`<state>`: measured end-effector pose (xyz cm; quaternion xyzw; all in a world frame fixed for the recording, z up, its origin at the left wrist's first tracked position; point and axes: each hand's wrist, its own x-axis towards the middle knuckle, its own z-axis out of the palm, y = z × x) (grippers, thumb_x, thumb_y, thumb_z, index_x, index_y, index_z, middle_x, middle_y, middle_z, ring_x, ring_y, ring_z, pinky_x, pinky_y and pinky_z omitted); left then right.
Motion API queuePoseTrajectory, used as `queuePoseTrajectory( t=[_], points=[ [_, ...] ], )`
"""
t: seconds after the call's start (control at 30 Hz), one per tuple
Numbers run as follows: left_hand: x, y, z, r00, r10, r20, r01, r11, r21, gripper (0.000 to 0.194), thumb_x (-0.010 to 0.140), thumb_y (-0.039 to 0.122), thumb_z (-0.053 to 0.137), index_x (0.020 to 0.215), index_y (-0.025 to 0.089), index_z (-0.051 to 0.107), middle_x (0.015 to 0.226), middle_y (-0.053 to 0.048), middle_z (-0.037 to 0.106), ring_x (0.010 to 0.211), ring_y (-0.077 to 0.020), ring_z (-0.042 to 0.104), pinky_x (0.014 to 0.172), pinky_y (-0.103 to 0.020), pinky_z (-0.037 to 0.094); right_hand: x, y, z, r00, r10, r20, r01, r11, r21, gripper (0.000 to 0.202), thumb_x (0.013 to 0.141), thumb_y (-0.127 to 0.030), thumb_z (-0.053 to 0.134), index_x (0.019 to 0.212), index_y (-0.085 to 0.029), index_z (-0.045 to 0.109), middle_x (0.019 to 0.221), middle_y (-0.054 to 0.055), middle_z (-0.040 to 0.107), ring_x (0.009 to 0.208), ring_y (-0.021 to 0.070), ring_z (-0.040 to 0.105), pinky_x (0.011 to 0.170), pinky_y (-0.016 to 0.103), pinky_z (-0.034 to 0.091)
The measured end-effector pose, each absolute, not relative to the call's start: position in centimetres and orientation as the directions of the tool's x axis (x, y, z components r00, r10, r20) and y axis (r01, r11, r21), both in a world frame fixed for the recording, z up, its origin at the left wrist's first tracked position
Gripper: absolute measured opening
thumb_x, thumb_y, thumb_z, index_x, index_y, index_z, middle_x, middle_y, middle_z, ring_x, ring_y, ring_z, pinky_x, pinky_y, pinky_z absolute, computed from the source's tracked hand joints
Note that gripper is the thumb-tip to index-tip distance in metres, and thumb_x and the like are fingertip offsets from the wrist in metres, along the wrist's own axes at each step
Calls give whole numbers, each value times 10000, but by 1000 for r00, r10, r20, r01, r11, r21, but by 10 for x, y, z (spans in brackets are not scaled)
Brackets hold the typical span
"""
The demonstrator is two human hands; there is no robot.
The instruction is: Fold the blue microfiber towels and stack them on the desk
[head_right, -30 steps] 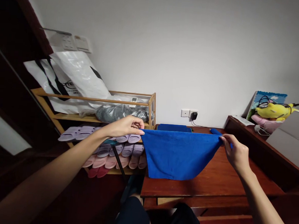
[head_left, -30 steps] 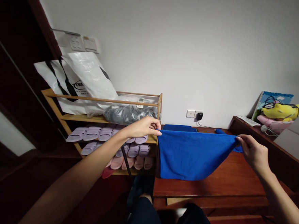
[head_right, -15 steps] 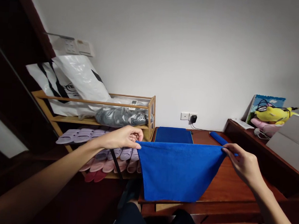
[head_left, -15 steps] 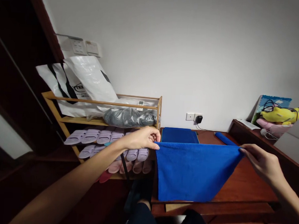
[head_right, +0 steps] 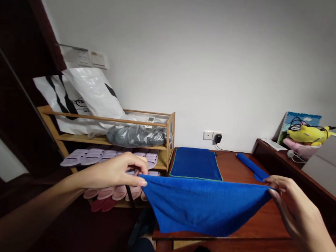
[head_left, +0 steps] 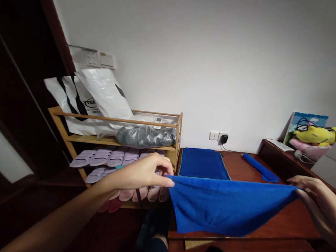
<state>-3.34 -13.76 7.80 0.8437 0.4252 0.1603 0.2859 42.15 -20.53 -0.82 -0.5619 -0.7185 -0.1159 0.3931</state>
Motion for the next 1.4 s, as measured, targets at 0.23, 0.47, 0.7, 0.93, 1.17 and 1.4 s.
queuePoseTrajectory(
  t=[0.23,0.47,0.7,0.93,1.17,1.4],
  points=[
    [-44,-134,61,508,857,-88,604,-282,746,266,685,412,685,692,152,628,603,50,486,564,-100,451,502,-197,309,409,-197,-21,52,875,482,686,320,-654,283,829,-515,534,875,-236,555,811,57,612,733,187,580,653,256,481],
    [-36,-84,-14,428,895,-126,332,-26,943,346,646,442,733,747,141,598,512,78,441,437,-53,322,427,-194,191,385,-147,-55,63,997,35,328,12,-945,408,820,-624,478,824,-216,488,434,-50,479,388,110,415,400,221,298],
    [-15,-1,-119,223,959,-174,49,168,985,395,561,404,797,713,156,530,501,101,434,363,-23,338,374,-172,152,381,-55,-136,137,989,48,146,28,-989,460,677,-630,643,726,-205,474,523,19,625,459,162,593,458,256,455],
    [14,49,-179,15,958,-287,47,286,957,276,789,375,648,827,164,474,696,-51,681,396,-102,589,336,-164,202,374,12,-206,307,952,15,86,-12,-996,467,542,-594,724,660,-204,494,584,10,618,578,219,677,586,326,569],
    [25,76,-214,-71,932,-357,103,362,926,191,888,300,540,974,145,469,972,-167,707,592,-169,702,368,-152,292,374,50,-254,376,925,52,196,-25,-980,413,563,-604,635,656,-227,492,633,31,649,625,240,688,627,345,575],
    [45,78,-241,-182,967,-178,381,236,894,191,884,166,473,1071,158,508,909,-102,711,747,-181,706,601,-237,495,351,54,-282,387,905,178,464,-25,-886,324,684,-440,580,882,-183,596,999,147,683,1027,306,622,906,448,486]
  ],
)
